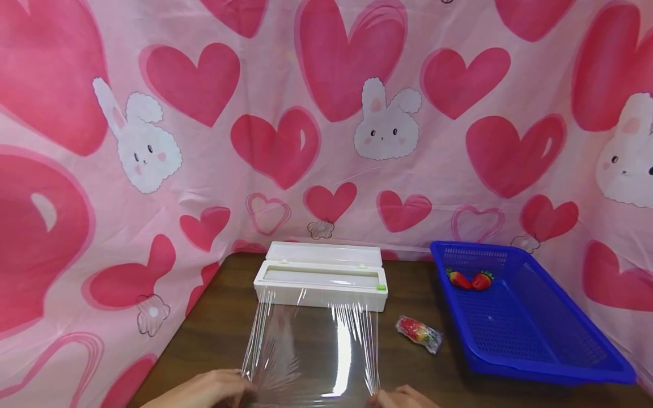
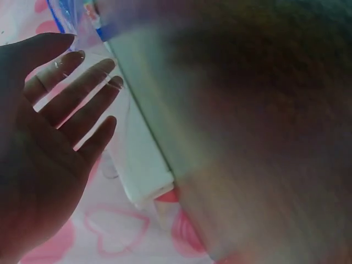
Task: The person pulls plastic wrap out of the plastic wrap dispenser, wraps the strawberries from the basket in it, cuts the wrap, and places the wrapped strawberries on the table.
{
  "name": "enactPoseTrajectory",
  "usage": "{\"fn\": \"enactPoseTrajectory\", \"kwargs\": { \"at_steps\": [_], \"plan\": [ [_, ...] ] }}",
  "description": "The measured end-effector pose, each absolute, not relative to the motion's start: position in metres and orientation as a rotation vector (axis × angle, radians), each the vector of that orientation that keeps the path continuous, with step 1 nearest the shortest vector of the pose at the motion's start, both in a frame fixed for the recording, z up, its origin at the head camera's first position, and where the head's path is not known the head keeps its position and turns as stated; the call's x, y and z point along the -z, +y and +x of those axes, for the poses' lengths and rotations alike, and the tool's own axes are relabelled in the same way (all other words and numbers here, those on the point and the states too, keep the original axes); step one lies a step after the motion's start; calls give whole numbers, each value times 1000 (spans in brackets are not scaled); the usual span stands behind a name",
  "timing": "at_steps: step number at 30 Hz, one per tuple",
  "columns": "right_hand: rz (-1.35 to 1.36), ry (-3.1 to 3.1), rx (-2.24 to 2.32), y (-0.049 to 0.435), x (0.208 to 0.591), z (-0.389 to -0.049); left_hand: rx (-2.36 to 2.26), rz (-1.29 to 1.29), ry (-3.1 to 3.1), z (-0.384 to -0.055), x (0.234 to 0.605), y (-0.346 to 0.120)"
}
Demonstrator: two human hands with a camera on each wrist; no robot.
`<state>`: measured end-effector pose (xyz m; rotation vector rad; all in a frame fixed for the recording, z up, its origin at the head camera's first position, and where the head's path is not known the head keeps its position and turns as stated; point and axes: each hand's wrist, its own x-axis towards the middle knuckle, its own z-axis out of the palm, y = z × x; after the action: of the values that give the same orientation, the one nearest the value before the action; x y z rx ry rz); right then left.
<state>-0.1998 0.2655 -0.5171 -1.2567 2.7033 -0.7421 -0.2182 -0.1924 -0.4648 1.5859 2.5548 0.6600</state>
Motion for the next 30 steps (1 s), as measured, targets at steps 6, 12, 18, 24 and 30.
{"fn": "enactPoseTrajectory", "kwargs": {
  "at_steps": [6, 12, 18, 24, 30],
  "plan": [
    [-1193, 2601, 788, 259, 525, -200, -534, 1654, 2593, -224, 488, -193],
    [-1531, 2481, 1007, 268, 543, -205, -644, 1426, 2569, -228, 509, -195],
    [-1477, 2373, 1107, 267, 533, -203, -696, 1550, 2674, -237, 525, -195],
    [-1326, 2462, 1015, 271, 532, -199, -672, 1586, 2761, -228, 504, -188],
    [-1020, 2504, 971, 272, 532, -190, -808, 1681, 2720, -241, 530, -199]
  ]
}}
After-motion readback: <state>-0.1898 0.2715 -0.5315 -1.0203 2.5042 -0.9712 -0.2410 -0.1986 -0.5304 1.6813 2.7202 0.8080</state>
